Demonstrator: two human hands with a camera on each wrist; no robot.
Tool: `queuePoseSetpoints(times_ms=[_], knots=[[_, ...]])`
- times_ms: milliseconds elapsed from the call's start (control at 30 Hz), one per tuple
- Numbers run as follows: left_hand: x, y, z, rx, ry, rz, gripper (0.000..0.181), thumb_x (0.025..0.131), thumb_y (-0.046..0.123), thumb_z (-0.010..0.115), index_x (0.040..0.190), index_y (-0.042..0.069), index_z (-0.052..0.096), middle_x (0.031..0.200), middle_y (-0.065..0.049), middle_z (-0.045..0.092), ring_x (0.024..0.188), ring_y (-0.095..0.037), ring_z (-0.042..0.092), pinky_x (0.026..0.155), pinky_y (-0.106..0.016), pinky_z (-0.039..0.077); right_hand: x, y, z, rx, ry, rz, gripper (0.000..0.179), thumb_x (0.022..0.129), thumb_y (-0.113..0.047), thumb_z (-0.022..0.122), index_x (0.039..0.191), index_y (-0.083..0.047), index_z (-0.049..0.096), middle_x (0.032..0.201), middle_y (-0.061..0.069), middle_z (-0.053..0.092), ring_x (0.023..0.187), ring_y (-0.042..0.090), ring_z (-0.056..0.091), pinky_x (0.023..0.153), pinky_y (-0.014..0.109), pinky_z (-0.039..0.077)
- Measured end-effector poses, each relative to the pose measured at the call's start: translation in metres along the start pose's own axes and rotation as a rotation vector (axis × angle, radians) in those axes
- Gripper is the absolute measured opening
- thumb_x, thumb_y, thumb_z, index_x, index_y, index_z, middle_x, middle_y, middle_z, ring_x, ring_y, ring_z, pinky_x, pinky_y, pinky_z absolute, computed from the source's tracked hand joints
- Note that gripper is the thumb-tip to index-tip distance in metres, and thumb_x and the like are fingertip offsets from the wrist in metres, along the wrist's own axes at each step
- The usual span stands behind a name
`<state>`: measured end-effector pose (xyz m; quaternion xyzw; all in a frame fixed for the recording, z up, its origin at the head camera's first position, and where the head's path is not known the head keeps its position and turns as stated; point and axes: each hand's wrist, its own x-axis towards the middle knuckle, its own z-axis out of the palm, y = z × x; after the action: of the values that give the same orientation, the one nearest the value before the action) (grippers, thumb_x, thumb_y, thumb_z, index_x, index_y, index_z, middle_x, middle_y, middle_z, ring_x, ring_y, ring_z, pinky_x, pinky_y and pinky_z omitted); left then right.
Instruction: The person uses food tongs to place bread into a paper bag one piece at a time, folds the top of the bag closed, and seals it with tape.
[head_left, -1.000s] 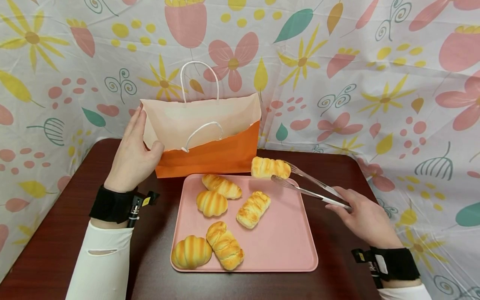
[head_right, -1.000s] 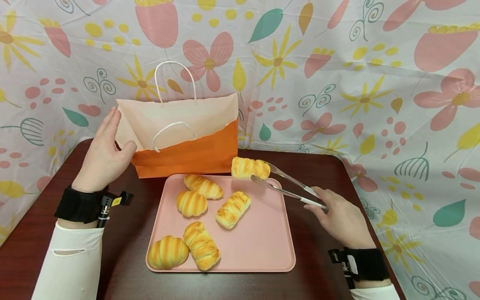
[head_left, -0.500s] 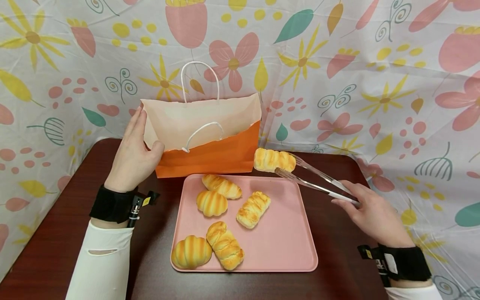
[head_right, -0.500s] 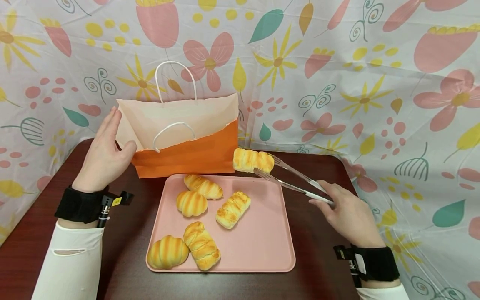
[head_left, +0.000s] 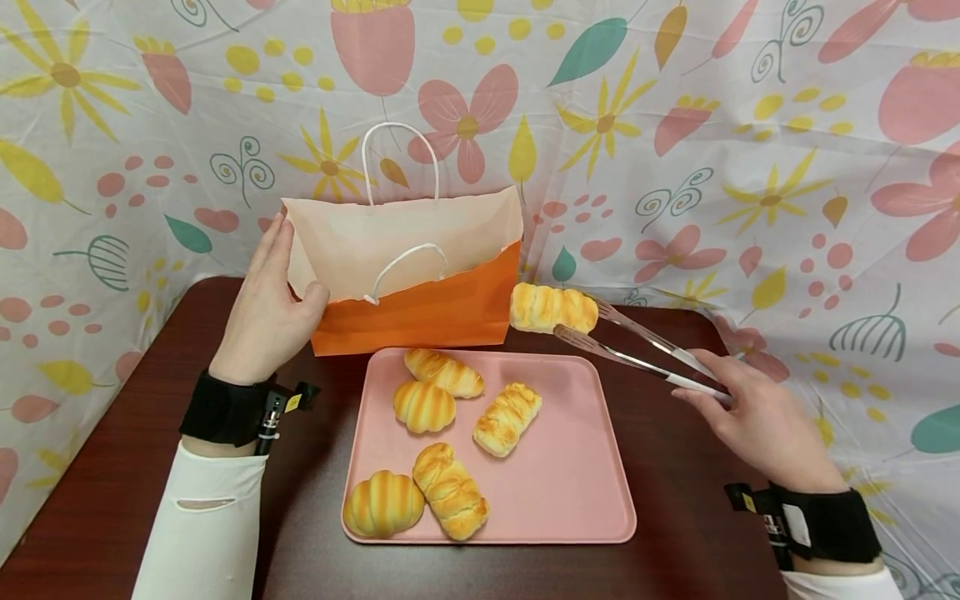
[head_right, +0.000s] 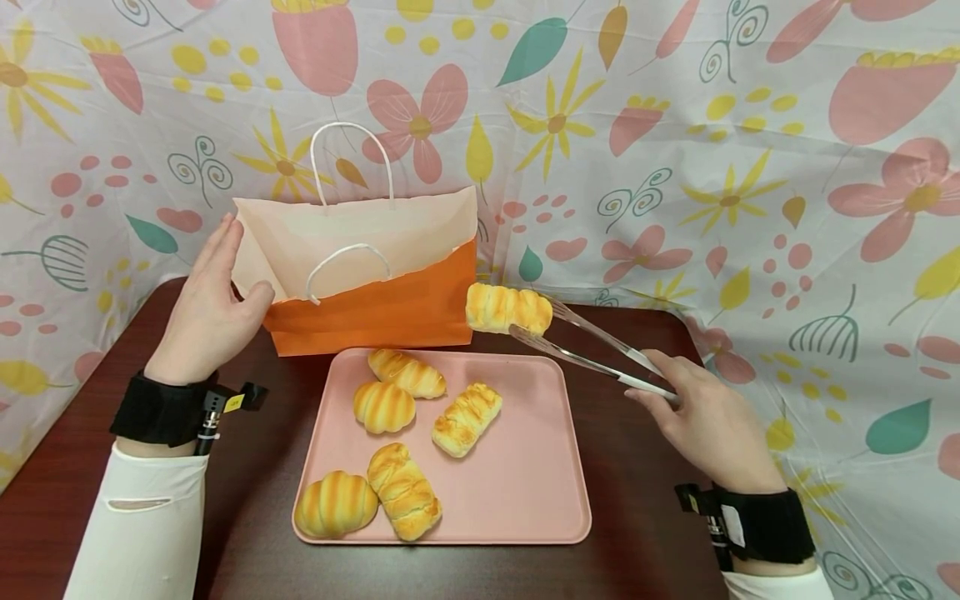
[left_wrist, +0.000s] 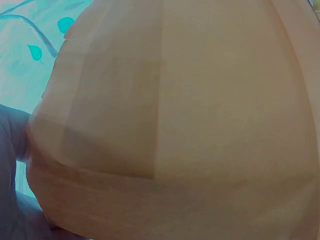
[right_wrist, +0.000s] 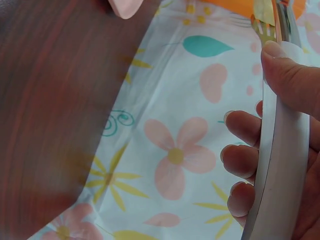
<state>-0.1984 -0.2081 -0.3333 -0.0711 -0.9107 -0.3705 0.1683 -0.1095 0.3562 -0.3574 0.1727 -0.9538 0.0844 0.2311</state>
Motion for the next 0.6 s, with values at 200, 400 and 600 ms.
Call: queuePoseSetpoints(times_ms=[200,400,600], knots=[[0.0,0.0,0.0,0.003,0.0,-0.002,0.081,0.093,0.023,0.048,0.165,0.016,0.011,0.173,0.004,0.006,0.159,-0.028,0.016,0.125,-0.059,0.022,0.005,-0.003,-0.008,-0.029,0.021,0.015,0.062,0.071,-0.026,0.091,0.129,-0.026,0.068,0.078,-0.003,0.062,0.071,0.01,0.05,0.063,0.031,0.04],[0.0,0.0,0.0,0.0,-0.001,0.001,0.081,0.093,0.023,0.048,0.165,0.016,0.012,0.173,0.005,0.006,0.159,-0.028,0.016,0.125,-0.059,0.022,0.008,-0.006,-0.017,-0.024,0.006,0.064,0.065,0.073,-0.027,0.089,0.134,-0.026,0.066,0.091,0.007,0.07,0.078,0.021,0.06,0.07,0.05,0.044],[0.0,0.0,0.0,-0.005,-0.003,0.001,0.081,0.093,0.022,0.048,0.165,0.016,0.012,0.173,0.003,0.007,0.159,-0.028,0.016,0.125,-0.059,0.022,0.011,-0.012,-0.026,-0.027,-0.001,0.069,0.067,0.076,-0.029,0.088,0.138,-0.028,0.064,0.105,0.006,0.072,0.076,0.018,0.062,0.072,0.032,0.041]])
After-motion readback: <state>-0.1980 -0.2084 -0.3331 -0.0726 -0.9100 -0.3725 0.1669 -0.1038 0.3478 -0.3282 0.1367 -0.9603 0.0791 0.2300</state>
